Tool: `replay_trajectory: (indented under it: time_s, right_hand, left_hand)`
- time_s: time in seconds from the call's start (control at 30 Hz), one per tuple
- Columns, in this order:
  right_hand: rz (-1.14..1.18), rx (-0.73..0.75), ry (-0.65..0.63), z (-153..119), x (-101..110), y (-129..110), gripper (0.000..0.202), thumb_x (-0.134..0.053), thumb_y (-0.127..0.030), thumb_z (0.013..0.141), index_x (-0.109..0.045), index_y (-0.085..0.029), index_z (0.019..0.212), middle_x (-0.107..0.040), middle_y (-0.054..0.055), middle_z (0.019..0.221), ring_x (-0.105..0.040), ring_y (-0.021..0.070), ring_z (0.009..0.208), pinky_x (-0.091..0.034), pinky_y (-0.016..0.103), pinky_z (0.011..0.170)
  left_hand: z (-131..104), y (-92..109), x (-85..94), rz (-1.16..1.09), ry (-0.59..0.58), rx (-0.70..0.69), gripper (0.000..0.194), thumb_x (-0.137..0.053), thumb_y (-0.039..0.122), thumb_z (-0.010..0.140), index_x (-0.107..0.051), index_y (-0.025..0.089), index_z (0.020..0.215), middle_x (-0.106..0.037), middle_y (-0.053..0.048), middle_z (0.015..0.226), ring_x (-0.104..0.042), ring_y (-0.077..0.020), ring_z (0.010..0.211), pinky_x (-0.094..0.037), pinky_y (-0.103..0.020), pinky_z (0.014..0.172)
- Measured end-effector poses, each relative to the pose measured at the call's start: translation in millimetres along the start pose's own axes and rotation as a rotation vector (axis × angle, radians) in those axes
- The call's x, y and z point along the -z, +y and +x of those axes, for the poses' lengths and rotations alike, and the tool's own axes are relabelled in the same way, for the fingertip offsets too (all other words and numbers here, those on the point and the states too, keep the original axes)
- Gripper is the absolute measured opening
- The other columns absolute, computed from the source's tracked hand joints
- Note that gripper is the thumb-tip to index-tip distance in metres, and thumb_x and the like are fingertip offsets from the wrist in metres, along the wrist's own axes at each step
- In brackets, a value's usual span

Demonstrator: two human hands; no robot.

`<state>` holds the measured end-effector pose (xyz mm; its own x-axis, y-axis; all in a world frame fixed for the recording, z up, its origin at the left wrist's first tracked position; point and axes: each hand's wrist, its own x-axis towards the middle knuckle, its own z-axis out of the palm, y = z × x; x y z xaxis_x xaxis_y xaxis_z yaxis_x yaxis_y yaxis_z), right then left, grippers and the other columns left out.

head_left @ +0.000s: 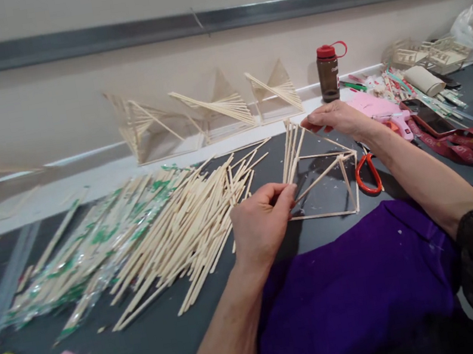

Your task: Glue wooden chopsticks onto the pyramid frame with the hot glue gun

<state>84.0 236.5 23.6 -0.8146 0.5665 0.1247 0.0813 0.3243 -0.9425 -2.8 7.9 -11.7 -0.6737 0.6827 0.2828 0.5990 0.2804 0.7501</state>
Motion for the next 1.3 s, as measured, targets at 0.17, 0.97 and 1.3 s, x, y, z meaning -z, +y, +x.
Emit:
replay_trajectory:
  time_s: [0.17, 0.97, 1.3]
  right_hand:
    - [0.019, 0.014, -0.032, 2, -3, 4, 0.020, -0.066, -0.029, 0.090, -0.077, -0.014, 0.084, -0.073, 0.005, 0.084, -0.059, 0.0123, 0.076, -0.041, 0.026, 0.071]
    - [0.034, 0.068, -0.091, 1, -7, 8, 0.027, -0.063, -0.030, 0.088, -0.073, -0.014, 0.069, -0.069, 0.004, 0.070, -0.054, 0.0108, 0.065, -0.040, 0.026, 0.068]
    - [0.025, 0.105, -0.113, 3, -6, 14, 0.028, -0.062, -0.033, 0.089, -0.074, -0.014, 0.073, -0.065, 0.002, 0.066, -0.050, 0.0106, 0.063, -0.040, 0.026, 0.067]
  left_hand:
    - [2, 2, -0.3, 0.002, 0.010, -0.014, 0.020, -0.065, 0.039, 0.080, -0.073, 0.025, 0.068, -0.066, 0.002, 0.052, -0.061, -0.0161, 0.048, -0.044, -0.027, 0.054]
    - [8, -1, -3.2, 0.008, -0.002, -0.014, 0.021, -0.064, 0.038, 0.080, -0.072, 0.025, 0.065, -0.067, 0.001, 0.052, -0.062, -0.0173, 0.050, -0.041, -0.027, 0.050]
    - [10, -3, -5.4, 0.000, -0.007, -0.017, 0.022, -0.063, 0.038, 0.081, -0.072, 0.024, 0.066, -0.067, 0.000, 0.054, -0.062, -0.0172, 0.051, -0.041, -0.028, 0.051]
